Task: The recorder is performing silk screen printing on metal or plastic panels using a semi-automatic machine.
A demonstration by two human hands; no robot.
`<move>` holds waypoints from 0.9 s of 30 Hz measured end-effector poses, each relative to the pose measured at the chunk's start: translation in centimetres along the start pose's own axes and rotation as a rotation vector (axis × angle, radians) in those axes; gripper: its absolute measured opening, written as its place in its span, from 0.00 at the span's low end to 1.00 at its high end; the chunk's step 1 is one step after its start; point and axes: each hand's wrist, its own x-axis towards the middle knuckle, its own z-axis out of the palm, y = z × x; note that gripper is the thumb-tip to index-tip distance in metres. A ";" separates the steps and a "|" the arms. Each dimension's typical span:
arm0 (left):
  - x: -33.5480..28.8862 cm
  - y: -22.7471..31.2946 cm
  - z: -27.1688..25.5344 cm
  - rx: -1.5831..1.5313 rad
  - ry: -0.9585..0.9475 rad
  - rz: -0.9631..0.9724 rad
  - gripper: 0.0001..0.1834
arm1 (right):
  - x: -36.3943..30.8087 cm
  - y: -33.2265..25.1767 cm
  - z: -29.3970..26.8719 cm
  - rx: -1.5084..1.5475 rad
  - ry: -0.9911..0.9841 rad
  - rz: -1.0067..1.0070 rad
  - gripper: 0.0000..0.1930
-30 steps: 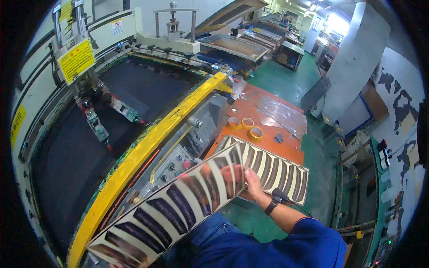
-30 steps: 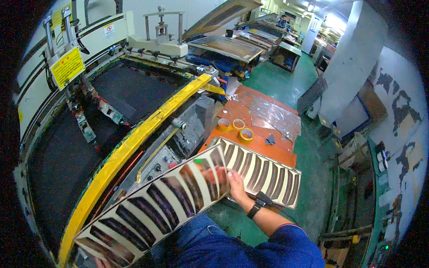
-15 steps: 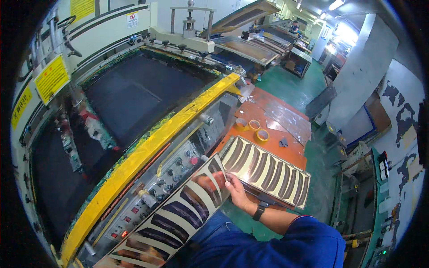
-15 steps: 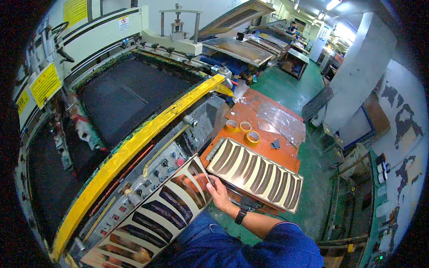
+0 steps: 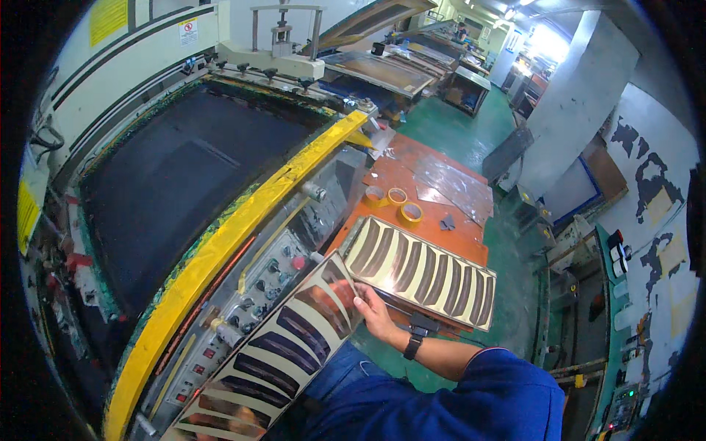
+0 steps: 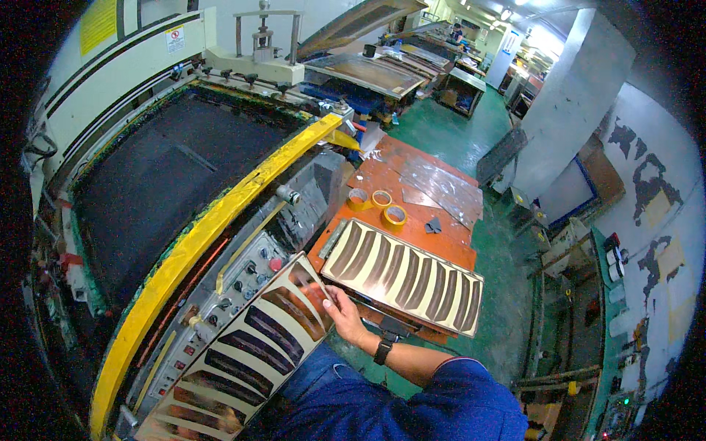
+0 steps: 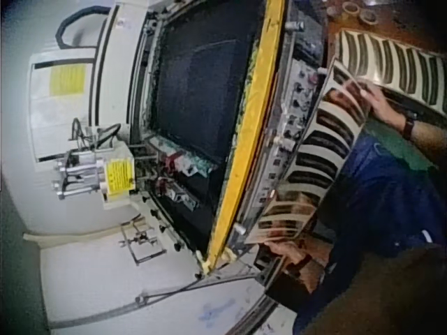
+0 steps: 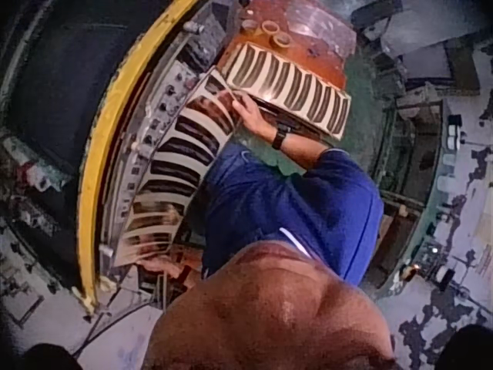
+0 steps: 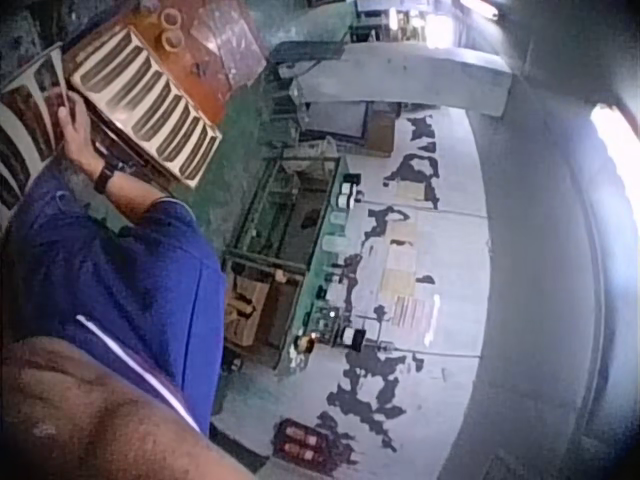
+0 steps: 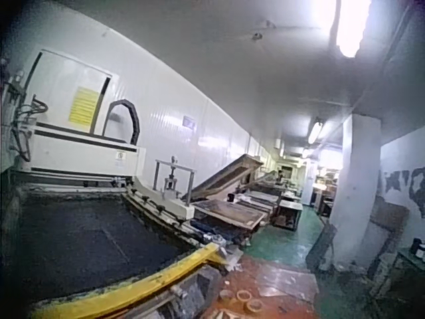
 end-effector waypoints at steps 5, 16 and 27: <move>-0.8 0.8 0.9 0.042 0.044 -0.035 0.34 | -0.1 0.8 0.0 -0.019 0.028 0.014 0.23; -1.8 1.4 1.5 0.026 0.104 -0.042 0.32 | -0.4 2.6 -0.1 -0.052 0.039 0.013 0.24; -1.6 1.4 1.4 0.094 0.076 -0.015 0.36 | -0.2 1.8 -0.3 -0.049 0.018 0.081 0.25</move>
